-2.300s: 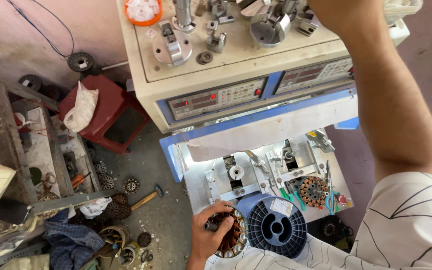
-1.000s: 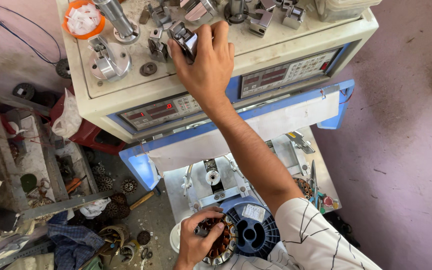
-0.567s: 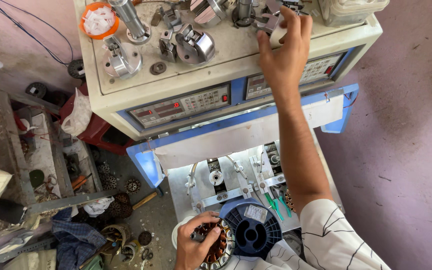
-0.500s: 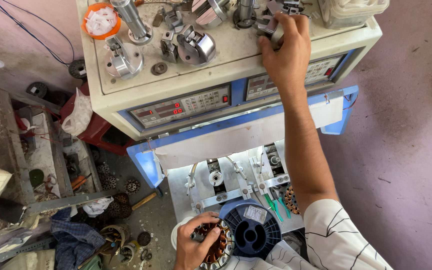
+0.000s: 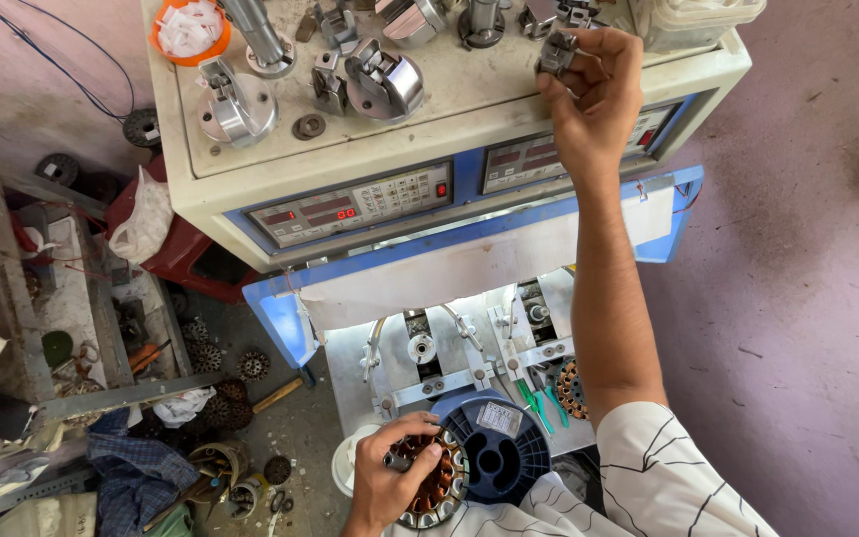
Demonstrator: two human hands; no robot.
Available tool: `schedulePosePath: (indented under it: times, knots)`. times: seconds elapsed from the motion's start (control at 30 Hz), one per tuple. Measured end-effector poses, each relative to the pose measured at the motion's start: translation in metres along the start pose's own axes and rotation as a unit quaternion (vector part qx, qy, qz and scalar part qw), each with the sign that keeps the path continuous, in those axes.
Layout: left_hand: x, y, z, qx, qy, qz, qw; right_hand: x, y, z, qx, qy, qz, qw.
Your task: The person uses scissors to trim white tape from a motor stator, then places the stator into a machine and secures it with metal clamps. The person handles the stator, tape, and clamps throughout the process.
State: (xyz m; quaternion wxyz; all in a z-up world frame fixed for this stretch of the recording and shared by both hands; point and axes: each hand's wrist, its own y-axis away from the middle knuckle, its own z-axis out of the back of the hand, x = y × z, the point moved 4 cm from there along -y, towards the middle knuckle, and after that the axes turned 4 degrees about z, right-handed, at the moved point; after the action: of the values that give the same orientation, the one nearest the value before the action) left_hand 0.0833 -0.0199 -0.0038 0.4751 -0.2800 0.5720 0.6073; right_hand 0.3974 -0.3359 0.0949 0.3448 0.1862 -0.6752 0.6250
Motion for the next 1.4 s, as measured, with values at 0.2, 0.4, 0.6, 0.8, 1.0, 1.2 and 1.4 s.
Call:
schedulePosePath:
  times: [0.2,0.4,0.6,0.8,1.0,1.2,1.4]
  knots:
    - [-0.001,0.0,0.002,-0.008,0.012,-0.027,1.0,-0.006,0.005,0.007,0.014,-0.053,-0.01,0.998]
    - [-0.002,0.0,0.002,-0.005,0.004,-0.028,1.0,-0.006,0.004,0.008,0.029,-0.048,-0.017,0.998]
    - [0.0,-0.001,0.001,-0.001,0.001,-0.026,1.0,0.003,0.003,-0.005,0.047,0.054,-0.002,0.997]
    - [0.001,-0.001,0.003,-0.002,0.004,-0.014,1.0,0.015,-0.001,-0.022,0.018,0.173,0.002,0.985]
    - [-0.002,-0.001,-0.001,0.002,0.001,-0.014,1.0,0.02,-0.007,-0.049,-0.005,0.394,0.037,0.918]
    - [-0.002,0.0,0.001,-0.005,0.006,-0.016,1.0,0.023,-0.003,-0.041,0.041,0.371,0.112,0.921]
    - [0.004,0.001,0.006,-0.017,0.013,0.01,1.0,0.014,-0.011,0.011,-0.061,0.293,0.063,0.952]
